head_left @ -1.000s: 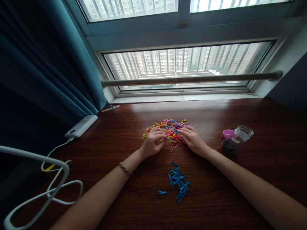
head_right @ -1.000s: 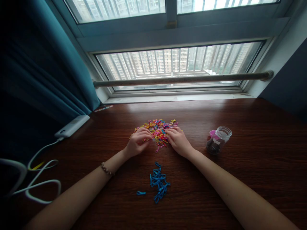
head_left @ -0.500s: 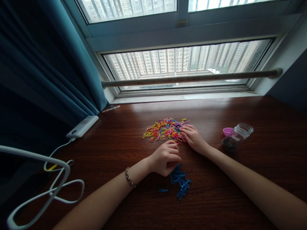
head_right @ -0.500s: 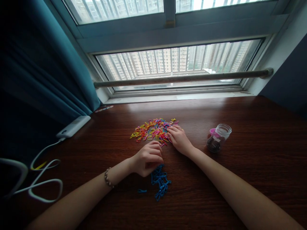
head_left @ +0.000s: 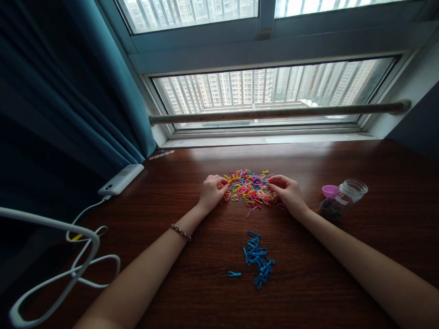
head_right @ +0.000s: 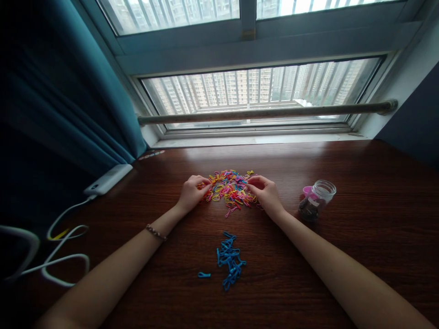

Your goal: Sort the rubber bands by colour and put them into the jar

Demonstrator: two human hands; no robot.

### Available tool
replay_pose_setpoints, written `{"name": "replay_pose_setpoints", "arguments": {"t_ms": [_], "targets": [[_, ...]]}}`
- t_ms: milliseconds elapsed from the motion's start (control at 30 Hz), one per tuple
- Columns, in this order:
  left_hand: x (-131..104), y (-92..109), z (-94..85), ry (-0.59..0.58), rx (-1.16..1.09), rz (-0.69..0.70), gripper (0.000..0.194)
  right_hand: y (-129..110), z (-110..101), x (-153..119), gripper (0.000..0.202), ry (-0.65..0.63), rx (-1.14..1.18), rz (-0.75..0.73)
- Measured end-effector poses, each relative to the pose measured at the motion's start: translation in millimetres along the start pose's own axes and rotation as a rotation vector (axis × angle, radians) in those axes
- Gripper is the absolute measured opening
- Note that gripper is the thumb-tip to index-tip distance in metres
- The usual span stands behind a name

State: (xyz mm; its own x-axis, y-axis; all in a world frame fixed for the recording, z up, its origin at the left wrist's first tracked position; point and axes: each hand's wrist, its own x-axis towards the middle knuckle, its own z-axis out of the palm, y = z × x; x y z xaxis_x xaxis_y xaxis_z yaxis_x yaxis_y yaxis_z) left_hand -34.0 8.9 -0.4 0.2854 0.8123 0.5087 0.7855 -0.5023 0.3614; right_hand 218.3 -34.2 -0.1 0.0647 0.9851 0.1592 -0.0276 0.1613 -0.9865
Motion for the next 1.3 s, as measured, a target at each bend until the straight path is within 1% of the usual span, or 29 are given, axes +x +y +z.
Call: {"name": "replay_pose_setpoints", "arguments": {"t_ms": [33,67,100,133,200,233,267,300,333,367,433,500,533,567,600,633,667,700,767,833,867,900,933,967,1100,1200,1300], "targets": [[-1,1,0.9,-0.032,0.006,0.004,0.008,-3,2,-2,0.025,-0.067,0.023,0.018],[-2,3,1.8,-0.055,0.018,0.008,0.009,-7,4,-4,0.024,-0.161,0.044,0.049],[-3,4,2.7,-0.070,0.033,0.009,0.009,-11,6,-8,0.023,-0.291,0.061,0.092],[-4,6,3.4,-0.080,0.046,0.005,0.009,-16,8,-11,0.022,-0.461,0.071,0.146],[-4,7,4.2,-0.097,0.058,-0.020,0.009,-25,12,-17,0.023,-0.842,0.077,0.253],[-4,7,4.4,-0.110,0.056,-0.037,0.009,-28,14,-20,0.024,-0.991,0.075,0.292],[-3,7,4.4,-0.123,0.052,-0.056,0.010,-30,16,-21,0.027,-1.078,0.069,0.315],[-3,7,4.4,-0.135,0.047,-0.074,0.010,-30,16,-22,0.028,-1.086,0.062,0.319],[-3,7,4.3,-0.146,0.044,-0.088,0.010,-29,16,-21,0.029,-1.013,0.054,0.302],[-3,8,4.2,-0.152,0.043,-0.096,0.010,-26,16,-20,0.029,-0.882,0.041,0.268],[-3,9,4.1,-0.141,0.047,-0.097,0.008,-18,12,-14,0.030,-0.538,-0.009,0.162],[-4,10,3.8,-0.094,0.051,-0.087,0.006,-9,8,-8,0.030,-0.212,-0.099,0.035],[-4,11,3.4,-0.062,0.050,-0.081,0.005,-5,6,-6,0.029,-0.095,-0.158,-0.021],[-5,12,2.9,-0.030,0.045,-0.074,0.005,-2,5,-4,0.027,-0.015,-0.222,-0.071],[-5,12,2.1,0.002,0.034,-0.063,0.005,1,4,-4,0.025,0.029,-0.289,-0.123],[-5,13,1.0,0.030,0.016,-0.048,0.005,2,3,-4,0.023,0.037,-0.356,-0.179],[-5,14,-0.4,0.053,-0.012,-0.025,0.006,3,3,-4,0.020,0.011,-0.418,-0.246],[-5,15,-2.2,0.066,-0.053,0.009,0.007,3,4,-6,0.017,-0.044,-0.473,-0.328],[-5,19,-6.6,0.055,-0.177,0.107,0.008,0,7,-9,0.014,-0.213,-0.568,-0.503],[-7,25,-11.6,-0.022,-0.334,0.217,0.008,-3,10,-12,0.017,-0.389,-0.643,-0.637],[-9,30,-13.9,-0.082,-0.410,0.264,0.008,-4,11,-13,0.019,-0.442,-0.678,-0.676],[-11,35,-15.9,-0.150,-0.474,0.302,0.008,-4,12,-13,0.020,-0.459,-0.711,-0.695],[-14,41,-17.5,-0.225,-0.521,0.334,0.009,-2,12,-13,0.021,-0.441,-0.736,-0.697],[-18,47,-18.7,-0.299,-0.551,0.365,0.009,0,11,-11,0.021,-0.397,-0.754,-0.682],[-33,69,-19.2,-0.559,-0.540,0.494,0.008,12,5,-4,0.020,-0.131,-0.770,-0.529],[-40,80,-19.2,-0.684,-0.489,0.558,0.010,14,2,-2,0.021,-0.018,-0.787,-0.471],[-43,86,-21.3,-0.749,-0.454,0.603,0.012,10,2,-4,0.021,0.016,-0.795,-0.502]]}}
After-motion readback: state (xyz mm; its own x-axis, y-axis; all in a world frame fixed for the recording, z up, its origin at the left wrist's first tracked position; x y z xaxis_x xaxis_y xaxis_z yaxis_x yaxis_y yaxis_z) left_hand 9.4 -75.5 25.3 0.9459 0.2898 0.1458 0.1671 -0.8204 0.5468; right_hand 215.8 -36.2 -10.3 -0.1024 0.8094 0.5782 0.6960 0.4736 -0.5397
